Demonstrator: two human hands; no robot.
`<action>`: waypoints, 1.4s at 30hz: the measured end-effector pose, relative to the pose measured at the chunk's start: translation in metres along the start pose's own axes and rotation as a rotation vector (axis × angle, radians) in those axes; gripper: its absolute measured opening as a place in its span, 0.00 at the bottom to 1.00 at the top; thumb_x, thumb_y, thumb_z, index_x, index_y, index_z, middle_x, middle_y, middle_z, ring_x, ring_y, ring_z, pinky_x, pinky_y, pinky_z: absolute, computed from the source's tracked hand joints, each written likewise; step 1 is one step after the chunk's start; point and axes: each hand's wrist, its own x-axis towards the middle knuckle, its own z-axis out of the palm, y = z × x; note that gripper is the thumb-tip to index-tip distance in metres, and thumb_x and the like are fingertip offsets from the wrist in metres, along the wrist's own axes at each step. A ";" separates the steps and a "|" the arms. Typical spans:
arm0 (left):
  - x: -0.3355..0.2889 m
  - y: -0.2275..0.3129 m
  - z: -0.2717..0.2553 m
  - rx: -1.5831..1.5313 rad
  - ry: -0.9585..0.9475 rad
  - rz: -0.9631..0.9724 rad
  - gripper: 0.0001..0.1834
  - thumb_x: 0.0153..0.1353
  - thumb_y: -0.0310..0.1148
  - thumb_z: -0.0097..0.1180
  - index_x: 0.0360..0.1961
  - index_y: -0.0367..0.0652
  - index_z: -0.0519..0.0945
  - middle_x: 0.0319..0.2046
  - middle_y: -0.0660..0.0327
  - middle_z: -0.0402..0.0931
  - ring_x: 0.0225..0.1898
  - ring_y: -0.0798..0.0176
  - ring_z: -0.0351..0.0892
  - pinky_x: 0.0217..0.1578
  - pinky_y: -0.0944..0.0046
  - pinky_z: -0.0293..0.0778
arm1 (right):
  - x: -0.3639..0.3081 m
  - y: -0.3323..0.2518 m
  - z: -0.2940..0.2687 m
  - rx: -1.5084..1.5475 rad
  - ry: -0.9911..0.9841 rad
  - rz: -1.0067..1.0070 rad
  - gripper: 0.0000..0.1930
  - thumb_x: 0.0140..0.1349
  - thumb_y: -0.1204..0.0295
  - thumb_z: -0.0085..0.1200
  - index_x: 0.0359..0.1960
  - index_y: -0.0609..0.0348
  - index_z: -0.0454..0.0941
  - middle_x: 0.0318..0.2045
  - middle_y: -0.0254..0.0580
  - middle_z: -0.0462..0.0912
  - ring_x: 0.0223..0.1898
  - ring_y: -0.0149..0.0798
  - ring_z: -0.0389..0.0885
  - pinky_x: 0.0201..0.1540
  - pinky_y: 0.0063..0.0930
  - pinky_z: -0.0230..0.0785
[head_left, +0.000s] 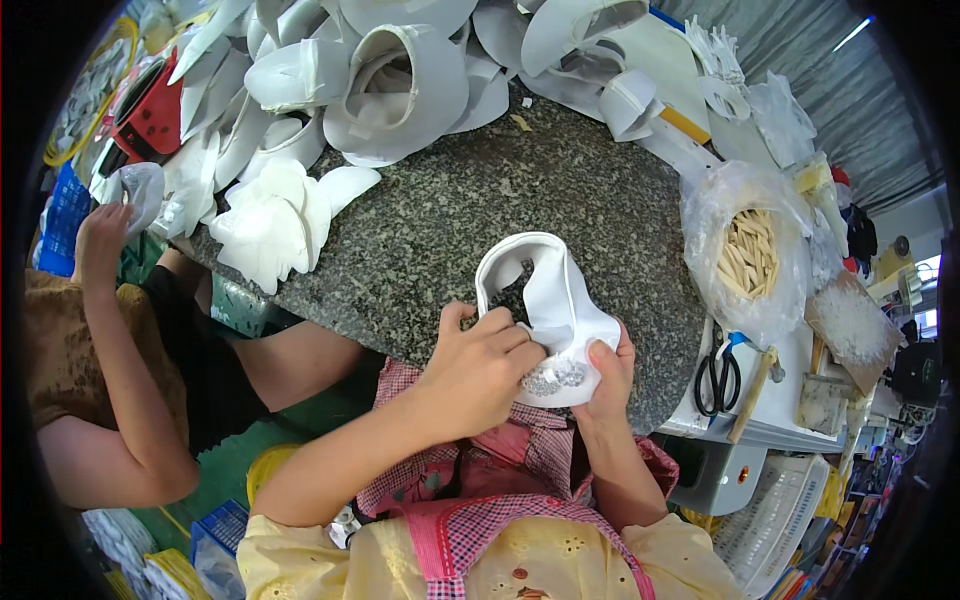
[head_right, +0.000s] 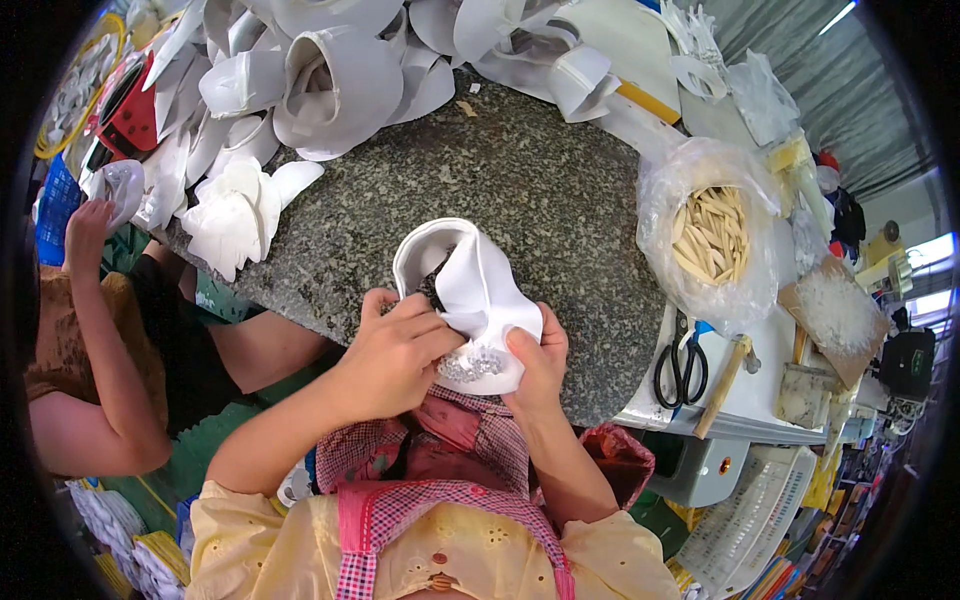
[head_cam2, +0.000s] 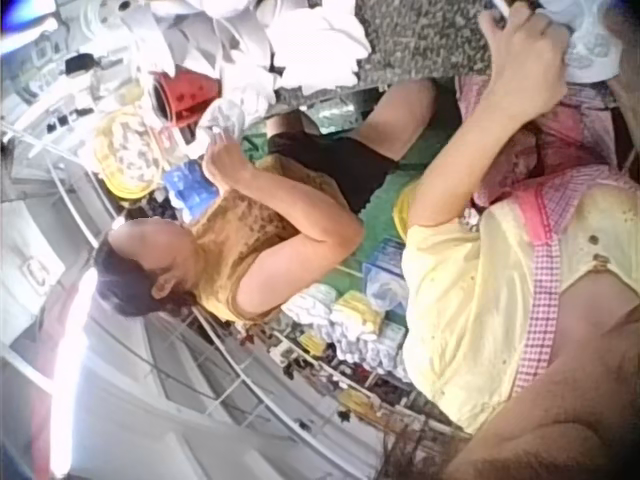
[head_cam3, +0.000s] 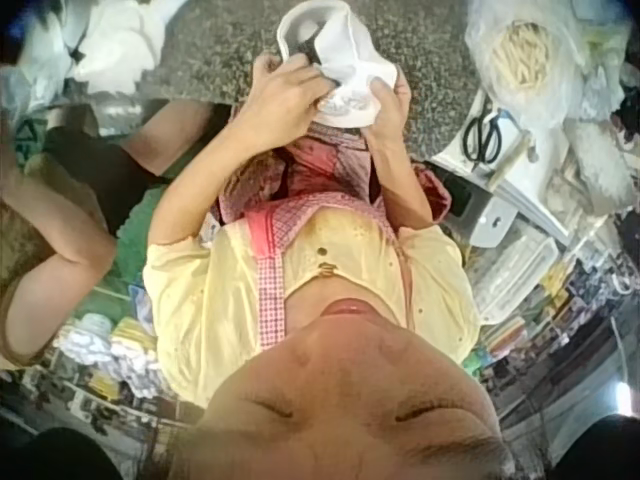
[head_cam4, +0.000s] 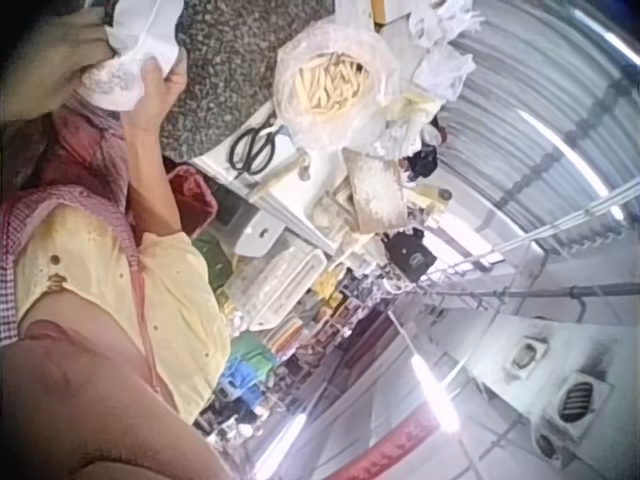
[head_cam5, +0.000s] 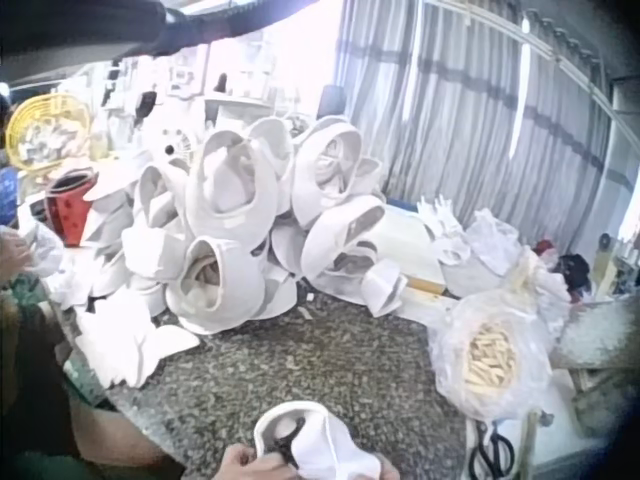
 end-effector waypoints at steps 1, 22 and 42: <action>0.002 -0.001 -0.004 0.003 0.003 0.001 0.15 0.33 0.22 0.54 0.29 0.45 0.75 0.27 0.68 0.71 0.35 0.64 0.67 0.43 0.57 0.55 | 0.000 -0.001 0.004 0.001 -0.004 -0.002 0.11 0.46 0.75 0.49 0.33 0.65 0.69 0.31 0.44 0.75 0.31 0.33 0.76 0.36 0.26 0.70; 0.002 -0.010 -0.023 -0.273 -0.211 0.049 0.13 0.40 0.28 0.58 0.32 0.47 0.76 0.24 0.69 0.69 0.32 0.66 0.68 0.44 0.55 0.51 | -0.017 -0.009 0.009 -0.222 -0.068 -0.064 0.14 0.50 0.75 0.52 0.39 0.69 0.71 0.34 0.43 0.76 0.33 0.32 0.75 0.37 0.25 0.67; 0.005 -0.014 -0.017 -0.091 -0.171 0.089 0.09 0.44 0.39 0.57 0.22 0.50 0.71 0.21 0.71 0.66 0.32 0.65 0.64 0.40 0.54 0.50 | 0.011 -0.017 0.023 0.055 -0.128 0.210 0.08 0.48 0.80 0.51 0.31 0.66 0.73 0.29 0.39 0.77 0.30 0.29 0.75 0.36 0.23 0.67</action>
